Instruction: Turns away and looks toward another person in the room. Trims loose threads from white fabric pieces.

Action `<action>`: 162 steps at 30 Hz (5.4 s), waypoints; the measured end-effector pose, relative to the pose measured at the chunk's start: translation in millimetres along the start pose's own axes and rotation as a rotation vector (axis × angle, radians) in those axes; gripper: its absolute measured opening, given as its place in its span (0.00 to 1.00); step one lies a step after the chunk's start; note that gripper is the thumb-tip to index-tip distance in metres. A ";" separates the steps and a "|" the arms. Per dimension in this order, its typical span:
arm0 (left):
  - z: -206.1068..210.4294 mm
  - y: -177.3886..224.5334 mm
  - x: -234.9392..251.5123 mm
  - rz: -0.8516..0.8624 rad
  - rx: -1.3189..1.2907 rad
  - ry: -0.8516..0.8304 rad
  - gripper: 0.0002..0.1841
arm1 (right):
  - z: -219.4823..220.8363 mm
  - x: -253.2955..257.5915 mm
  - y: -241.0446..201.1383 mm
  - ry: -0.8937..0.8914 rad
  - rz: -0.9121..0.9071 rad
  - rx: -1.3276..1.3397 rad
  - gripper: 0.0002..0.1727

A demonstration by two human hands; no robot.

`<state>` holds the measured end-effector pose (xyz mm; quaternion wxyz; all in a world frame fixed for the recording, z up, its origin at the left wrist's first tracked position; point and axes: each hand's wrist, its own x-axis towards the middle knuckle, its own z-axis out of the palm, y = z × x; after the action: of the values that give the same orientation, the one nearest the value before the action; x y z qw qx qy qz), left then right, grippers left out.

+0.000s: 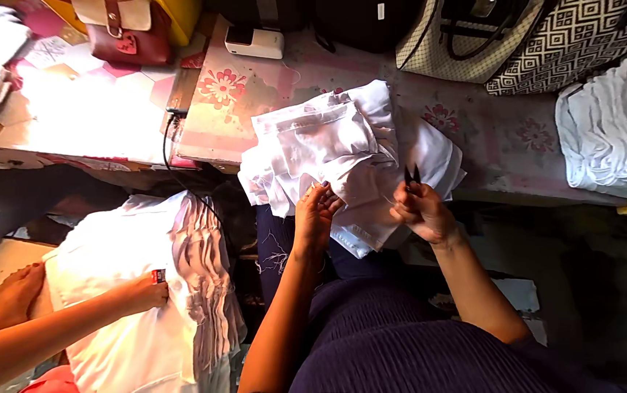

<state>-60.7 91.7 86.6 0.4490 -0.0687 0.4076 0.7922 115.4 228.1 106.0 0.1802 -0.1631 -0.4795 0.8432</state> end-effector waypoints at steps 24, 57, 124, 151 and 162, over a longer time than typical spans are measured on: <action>7.1 -6.4 -9.9 0.156 0.106 -0.077 0.12 | 69.2 44.7 36.3 0.331 -0.602 -1.444 0.24; 8.1 -0.7 -8.6 -0.130 -0.158 -0.056 0.13 | 44.0 18.3 38.4 0.323 -0.632 -1.643 0.20; -2.6 -8.0 -8.3 -0.104 -0.142 -0.055 0.18 | 73.1 14.3 36.2 -0.038 -0.538 -0.976 0.09; -114.4 83.7 3.5 0.828 1.022 0.467 0.19 | 82.6 212.5 -15.6 0.280 -0.100 -0.651 0.15; -78.8 72.8 101.3 0.861 1.185 0.311 0.18 | 39.4 170.4 -4.4 0.264 -0.301 -0.441 0.14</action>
<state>-196.3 83.1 29.1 -0.0018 0.2393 0.8155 0.5270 -51.9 279.1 111.6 0.3241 -0.2338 -0.6422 0.6541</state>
